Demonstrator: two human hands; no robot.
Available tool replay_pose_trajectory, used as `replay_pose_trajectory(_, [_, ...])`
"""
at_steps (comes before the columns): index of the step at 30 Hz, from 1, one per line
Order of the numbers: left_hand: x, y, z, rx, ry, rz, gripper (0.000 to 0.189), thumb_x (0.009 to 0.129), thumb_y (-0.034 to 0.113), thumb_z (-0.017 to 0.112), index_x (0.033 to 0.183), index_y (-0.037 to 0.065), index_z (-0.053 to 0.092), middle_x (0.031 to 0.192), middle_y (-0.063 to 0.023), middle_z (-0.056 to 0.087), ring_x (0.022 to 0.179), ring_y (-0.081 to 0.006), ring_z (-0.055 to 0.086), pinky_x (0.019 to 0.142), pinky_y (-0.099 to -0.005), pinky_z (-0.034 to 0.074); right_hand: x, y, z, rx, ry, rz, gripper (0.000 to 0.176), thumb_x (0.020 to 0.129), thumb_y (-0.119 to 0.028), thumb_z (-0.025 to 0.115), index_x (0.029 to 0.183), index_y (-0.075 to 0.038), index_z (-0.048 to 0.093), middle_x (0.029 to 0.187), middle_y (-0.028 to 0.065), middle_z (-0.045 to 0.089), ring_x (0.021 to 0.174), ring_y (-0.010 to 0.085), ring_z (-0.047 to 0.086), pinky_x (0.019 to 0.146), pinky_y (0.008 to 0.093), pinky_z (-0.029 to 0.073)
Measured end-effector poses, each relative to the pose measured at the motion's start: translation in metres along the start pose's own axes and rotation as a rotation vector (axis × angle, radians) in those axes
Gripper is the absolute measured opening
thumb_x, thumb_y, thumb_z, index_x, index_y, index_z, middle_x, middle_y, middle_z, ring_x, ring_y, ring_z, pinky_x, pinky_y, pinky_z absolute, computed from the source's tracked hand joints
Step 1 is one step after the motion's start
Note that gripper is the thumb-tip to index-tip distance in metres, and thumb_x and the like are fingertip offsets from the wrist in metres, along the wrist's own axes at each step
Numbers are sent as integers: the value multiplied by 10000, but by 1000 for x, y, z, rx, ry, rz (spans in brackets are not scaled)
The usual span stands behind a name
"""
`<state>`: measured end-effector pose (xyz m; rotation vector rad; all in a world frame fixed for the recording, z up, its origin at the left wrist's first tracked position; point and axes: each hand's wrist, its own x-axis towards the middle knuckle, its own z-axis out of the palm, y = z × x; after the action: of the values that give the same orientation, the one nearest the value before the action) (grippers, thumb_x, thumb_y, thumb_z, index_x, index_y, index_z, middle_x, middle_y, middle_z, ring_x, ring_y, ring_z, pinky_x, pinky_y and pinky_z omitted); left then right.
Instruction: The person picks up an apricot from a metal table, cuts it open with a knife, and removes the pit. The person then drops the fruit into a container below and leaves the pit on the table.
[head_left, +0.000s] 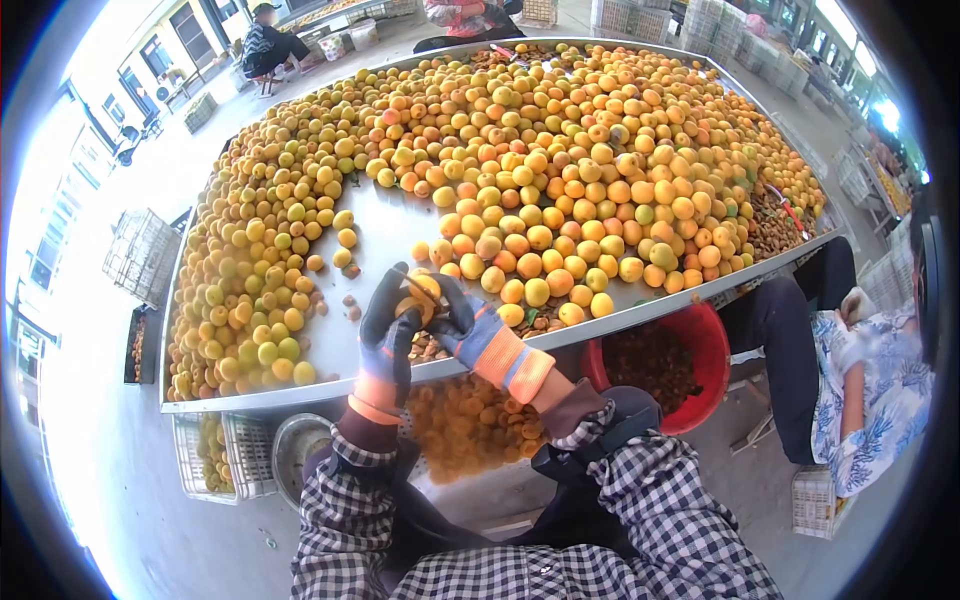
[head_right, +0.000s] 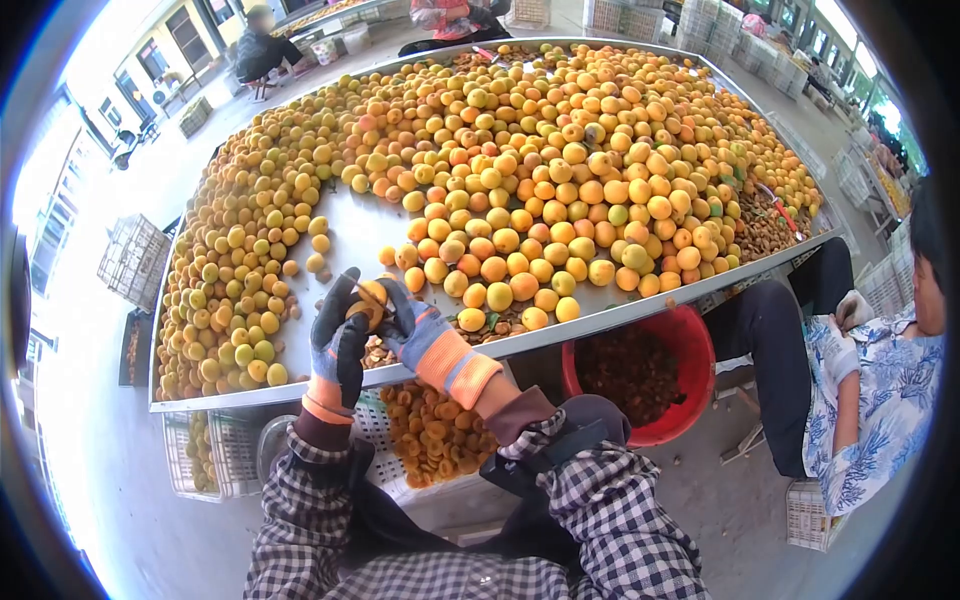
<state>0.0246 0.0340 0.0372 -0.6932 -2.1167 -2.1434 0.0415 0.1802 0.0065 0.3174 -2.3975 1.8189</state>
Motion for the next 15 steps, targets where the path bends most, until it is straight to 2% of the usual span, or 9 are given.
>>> replay_pose_trajectory(2, [3, 5, 0, -190, -38, -168, 553, 912, 169, 540, 1411, 9, 362, 1262, -139, 548, 1113, -197, 555, 962, -323, 458, 3, -3, -4, 474, 30, 66, 544, 862, -2, 579, 1369, -32, 384, 1078, 105, 629, 964, 161, 611, 811, 272, 494])
replay_pose_trajectory(3, [4, 6, 2, -190, -35, -163, 553, 912, 169, 540, 1411, 9, 362, 1262, -139, 548, 1113, -197, 555, 962, -323, 458, 6, -1, -5, 496, 62, 66, 464, 873, 30, 565, 1320, -27, 456, 1076, 33, 603, 950, 75, 548, 811, 215, 471])
replay_pose_trajectory(4, [6, 5, 3, -331, -22, -212, 588, 900, 176, 559, 1424, 21, 339, 1258, -145, 544, 1094, -201, 564, 941, -329, 475, 5, -15, -11, 588, 61, 181, 440, 862, 19, 577, 1292, -31, 497, 1035, 19, 603, 900, 52, 551, 750, 195, 467])
replay_pose_trajectory(5, [6, 5, 3, -472, -8, -260, 625, 889, 182, 577, 1437, 33, 316, 1254, -152, 540, 1076, -205, 573, 921, -334, 492, 5, -15, -15, 586, 40, 164, 431, 860, 9, 579, 1283, -31, 507, 996, 11, 606, 850, 41, 549, 710, 190, 460])
replay_pose_trajectory(8, [5, 7, -3, -477, 12, -298, 646, 866, 185, 604, 1432, 49, 323, 1222, -160, 550, 1046, -210, 580, 844, -341, 530, 5, -21, -22, 654, 34, 83, 415, 857, -15, 566, 1269, -33, 521, 844, -8, 603, 677, 34, 532, 587, 184, 428])
replay_pose_trajectory(9, [6, 3, -7, -479, 21, -293, 646, 866, 185, 604, 1432, 49, 323, 1222, -160, 550, 1046, -210, 580, 844, -341, 530, -4, -26, -31, 877, -15, 158, 414, 852, -16, 553, 1264, -31, 520, 771, -7, 590, 621, 48, 527, 557, 193, 424])
replay_pose_trajectory(12, [9, -7, -21, -562, 24, -227, 641, 854, 188, 635, 1411, 50, 348, 1215, -164, 553, 1019, -209, 589, 790, -340, 544, -13, -59, -60, 570, -332, 208, 455, 851, -94, 614, 1294, -45, 525, 766, -2, 598, 635, 51, 539, 564, 202, 430])
replay_pose_trajectory(14, [13, -4, -22, -461, 15, -161, 625, 841, 173, 664, 1384, 44, 381, 1220, -158, 552, 986, -200, 603, 783, -332, 542, -14, -57, -60, 307, -538, 263, 516, 849, -103, 646, 1339, -53, 494, 882, 34, 643, 722, 34, 565, 626, 190, 455])
replay_pose_trajectory(15, [13, -3, -22, -418, 5, -144, 575, 829, 150, 690, 1336, 31, 446, 1201, -139, 572, 954, -191, 615, 797, -324, 539, -12, -58, -66, 24, -589, 134, 502, 838, -85, 676, 1316, -54, 527, 970, 8, 644, 810, 38, 564, 719, 208, 468])
